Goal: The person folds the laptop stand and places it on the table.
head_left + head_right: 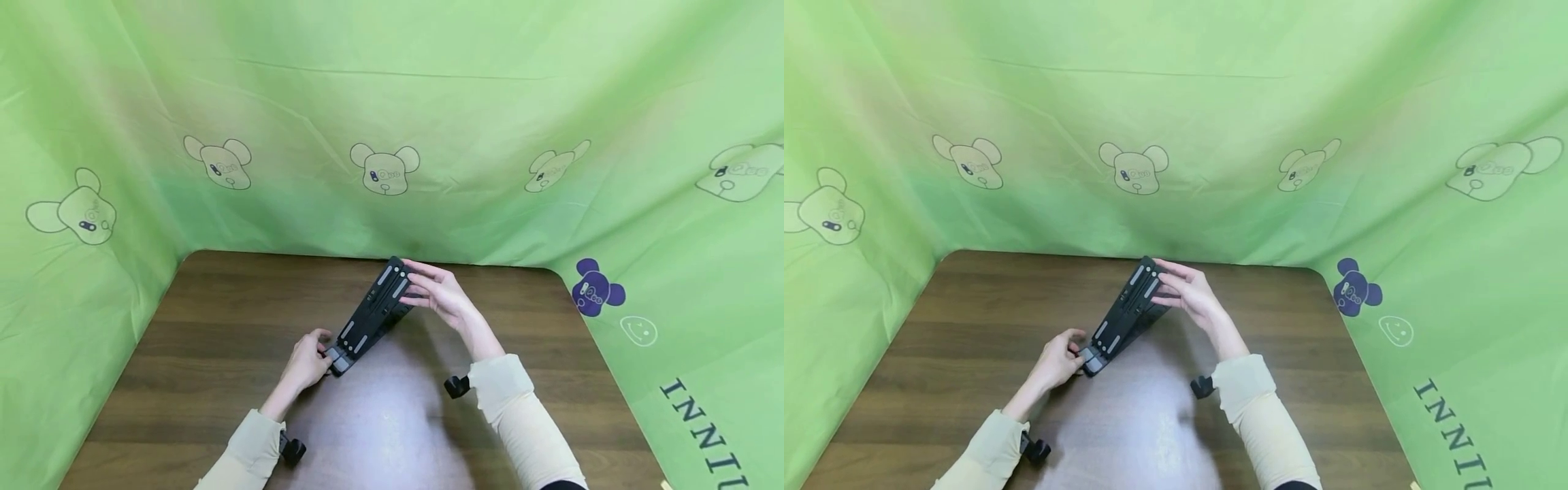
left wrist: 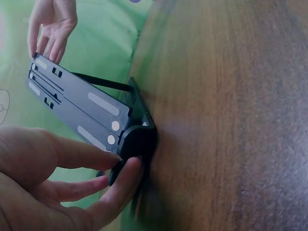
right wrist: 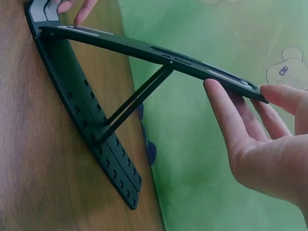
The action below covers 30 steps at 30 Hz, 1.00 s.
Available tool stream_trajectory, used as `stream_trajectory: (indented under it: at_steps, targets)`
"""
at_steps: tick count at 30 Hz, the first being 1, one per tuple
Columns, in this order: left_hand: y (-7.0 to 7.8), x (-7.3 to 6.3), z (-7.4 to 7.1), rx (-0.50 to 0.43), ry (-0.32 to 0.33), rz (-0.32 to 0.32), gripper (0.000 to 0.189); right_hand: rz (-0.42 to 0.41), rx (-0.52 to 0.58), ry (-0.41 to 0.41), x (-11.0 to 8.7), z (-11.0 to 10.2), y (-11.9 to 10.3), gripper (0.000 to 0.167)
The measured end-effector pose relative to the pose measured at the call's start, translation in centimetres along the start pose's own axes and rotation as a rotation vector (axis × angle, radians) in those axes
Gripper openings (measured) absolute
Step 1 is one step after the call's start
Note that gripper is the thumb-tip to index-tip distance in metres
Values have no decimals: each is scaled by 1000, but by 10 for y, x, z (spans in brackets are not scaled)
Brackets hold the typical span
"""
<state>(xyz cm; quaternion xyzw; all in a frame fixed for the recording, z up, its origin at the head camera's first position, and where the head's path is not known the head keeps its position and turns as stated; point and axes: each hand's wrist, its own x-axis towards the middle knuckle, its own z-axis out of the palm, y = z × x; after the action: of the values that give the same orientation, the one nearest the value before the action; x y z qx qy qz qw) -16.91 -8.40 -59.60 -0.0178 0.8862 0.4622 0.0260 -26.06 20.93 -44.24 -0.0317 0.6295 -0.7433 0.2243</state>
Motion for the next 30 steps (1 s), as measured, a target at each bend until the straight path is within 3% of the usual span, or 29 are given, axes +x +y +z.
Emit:
stream_trajectory:
  at_steps: [7,11,17,30]
  targets:
    - [40,-18,-17,-106,40,-20,50,3,12,73,-5,6,-1,54]
    - [59,-26,-25,-136,27,-83,50,0,25,111,-10,11,-1,54]
    - [59,-26,-23,-180,25,-140,46,-14,52,159,-19,16,4,53]
    - [48,-5,-23,-137,167,-79,32,-79,127,254,-28,27,11,51]
